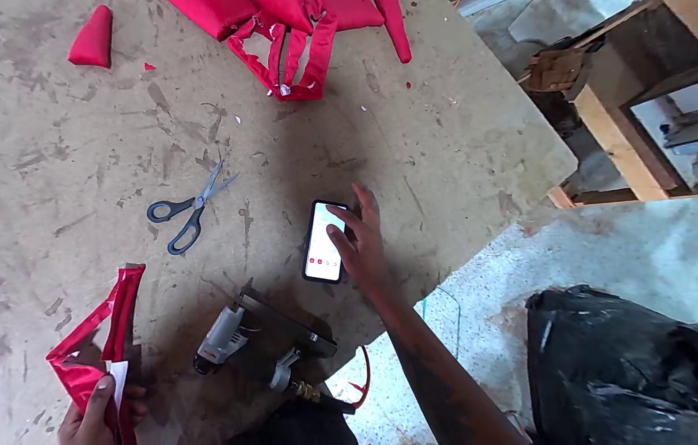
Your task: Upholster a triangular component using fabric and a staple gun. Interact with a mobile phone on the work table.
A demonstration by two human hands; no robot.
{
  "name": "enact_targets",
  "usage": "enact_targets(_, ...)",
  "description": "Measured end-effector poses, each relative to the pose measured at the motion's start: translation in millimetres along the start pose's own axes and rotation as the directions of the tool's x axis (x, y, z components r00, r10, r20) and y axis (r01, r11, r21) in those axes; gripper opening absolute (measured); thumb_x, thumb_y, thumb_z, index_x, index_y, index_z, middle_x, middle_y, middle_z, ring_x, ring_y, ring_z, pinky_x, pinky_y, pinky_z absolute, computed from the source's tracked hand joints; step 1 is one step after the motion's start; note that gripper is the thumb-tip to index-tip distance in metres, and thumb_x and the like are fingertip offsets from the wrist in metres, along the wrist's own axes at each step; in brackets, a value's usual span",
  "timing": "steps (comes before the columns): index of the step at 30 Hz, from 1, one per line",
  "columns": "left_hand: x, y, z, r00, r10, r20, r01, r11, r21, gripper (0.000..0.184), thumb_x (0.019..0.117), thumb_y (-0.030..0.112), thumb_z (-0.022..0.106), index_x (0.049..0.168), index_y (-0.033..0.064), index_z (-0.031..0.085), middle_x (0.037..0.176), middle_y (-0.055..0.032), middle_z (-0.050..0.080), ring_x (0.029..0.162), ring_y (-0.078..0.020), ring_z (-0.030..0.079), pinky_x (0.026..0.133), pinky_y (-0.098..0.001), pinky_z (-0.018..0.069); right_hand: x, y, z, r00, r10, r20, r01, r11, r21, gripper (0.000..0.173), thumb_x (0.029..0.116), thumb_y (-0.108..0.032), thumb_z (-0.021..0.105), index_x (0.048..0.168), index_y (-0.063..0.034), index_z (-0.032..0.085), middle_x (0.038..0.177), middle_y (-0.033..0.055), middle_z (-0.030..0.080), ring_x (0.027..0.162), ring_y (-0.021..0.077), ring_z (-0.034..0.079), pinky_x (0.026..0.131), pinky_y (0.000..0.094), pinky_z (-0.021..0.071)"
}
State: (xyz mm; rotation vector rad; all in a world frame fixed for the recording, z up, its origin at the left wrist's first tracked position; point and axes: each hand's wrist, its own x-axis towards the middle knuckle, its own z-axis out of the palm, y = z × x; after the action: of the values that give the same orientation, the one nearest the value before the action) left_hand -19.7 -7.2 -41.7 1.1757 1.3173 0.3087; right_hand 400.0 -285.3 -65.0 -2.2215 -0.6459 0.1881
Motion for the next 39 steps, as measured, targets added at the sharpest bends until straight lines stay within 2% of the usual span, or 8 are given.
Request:
enact_targets(3,0,2,0,1.0,0.011,0.009,-0.011,1.0,-0.004,0.033,0.1113,0.029,0.038,0.118,-0.0004,0.051,0.074,-0.0141,0.072,0.055,-0.0256,0.07,0.049,-0.0389,0.0604,3,-1,1,1.0,0.012,-0.023,-0.011,0.999,0.036,0.041,0.0982,-0.045,0.059,0.137,-0.0326,0.066,0.17,-0.0037,0.021,0.158,0.0224,0.013,0.124,0.0535,0.0286)
enact_targets(11,2,-2,-2,0.999,0.036,0.018,-0.037,0.999,0.009,0.032,0.1114,0.027,0.037,0.116,-0.0008,0.052,0.073,-0.0147,0.072,0.054,-0.0265,0.07,0.048,-0.0391,0.0604,-39,-10,14,0.987,0.145,-0.075,-0.147,0.989,-0.024,0.082,0.078,-0.047,0.074,0.152,-0.0233,0.048,0.17,-0.0001,0.02,0.158,0.0231,0.012,0.125,0.0539,0.0265)
enact_targets(17,2,-3,-3,0.999,0.042,0.03,-0.042,0.999,0.006,0.034,0.1115,0.029,0.037,0.116,-0.0008,0.052,0.073,-0.0147,0.072,0.053,-0.026,0.07,0.047,-0.0392,0.0602,-39,-17,27,0.982,0.162,-0.1,-0.175,0.974,-0.14,0.095,0.0759,-0.057,0.076,0.158,-0.0248,0.039,0.171,0.0004,0.018,0.158,0.0223,0.011,0.124,0.0539,0.0268)
enact_targets(24,1,-2,-3,0.998,0.054,0.034,-0.054,0.999,0.003,0.032,0.1115,0.027,0.038,0.117,-0.0014,0.052,0.074,-0.0156,0.072,0.054,-0.0268,0.07,0.047,-0.0395,0.0604,-46,-13,21,0.98,0.167,-0.105,-0.167,0.986,0.013,0.087,0.0783,-0.045,0.075,0.156,-0.021,0.043,0.17,0.0005,0.02,0.156,0.0218,0.017,0.122,0.0526,0.0329)
enact_targets(32,2,-2,-3,0.999,0.048,0.026,-0.048,0.999,0.011,0.033,0.1116,0.027,0.038,0.118,-0.0016,0.052,0.074,-0.0163,0.072,0.054,-0.0278,0.07,0.048,-0.0404,0.0607,-51,-11,24,0.991,0.126,-0.039,-0.13,0.985,-0.118,0.095,0.0727,-0.052,0.079,0.156,-0.0253,0.042,0.17,0.0005,0.02,0.158,0.022,0.01,0.125,0.053,0.0253)
enact_targets(34,2,-2,-2,0.999,0.043,0.02,-0.043,0.999,0.016,0.034,0.1117,0.028,0.038,0.117,-0.0015,0.052,0.073,-0.0158,0.072,0.053,-0.0273,0.07,0.048,-0.04,0.0606,-49,-12,21,0.988,0.142,-0.055,-0.146,0.987,-0.069,0.091,0.0746,-0.05,0.077,0.155,-0.0245,0.044,0.169,-0.0003,0.021,0.158,0.0215,0.013,0.125,0.0527,0.0277)
enact_targets(37,2,-1,-1,0.999,0.036,0.011,-0.036,0.999,0.023,0.033,0.1118,0.027,0.037,0.116,-0.0017,0.053,0.073,-0.0152,0.072,0.053,-0.0263,0.07,0.048,-0.039,0.0606,-36,-7,14,0.99,0.12,-0.074,-0.12,0.993,0.003,0.074,0.0839,-0.048,0.067,0.152,-0.0224,0.05,0.169,0.0009,0.023,0.158,0.0243,0.014,0.125,0.0546,0.0259)
enact_targets(39,2,-1,0,0.999,0.039,0.007,-0.039,0.999,0.024,0.033,0.1118,0.027,0.037,0.115,-0.002,0.052,0.072,-0.015,0.072,0.053,-0.0263,0.07,0.048,-0.0392,0.0607,-23,-1,13,0.995,0.086,-0.06,-0.088,0.996,-0.034,0.063,0.0892,-0.05,0.062,0.147,-0.0272,0.055,0.169,-0.0006,0.022,0.158,0.0248,0.011,0.125,0.0561,0.0233)
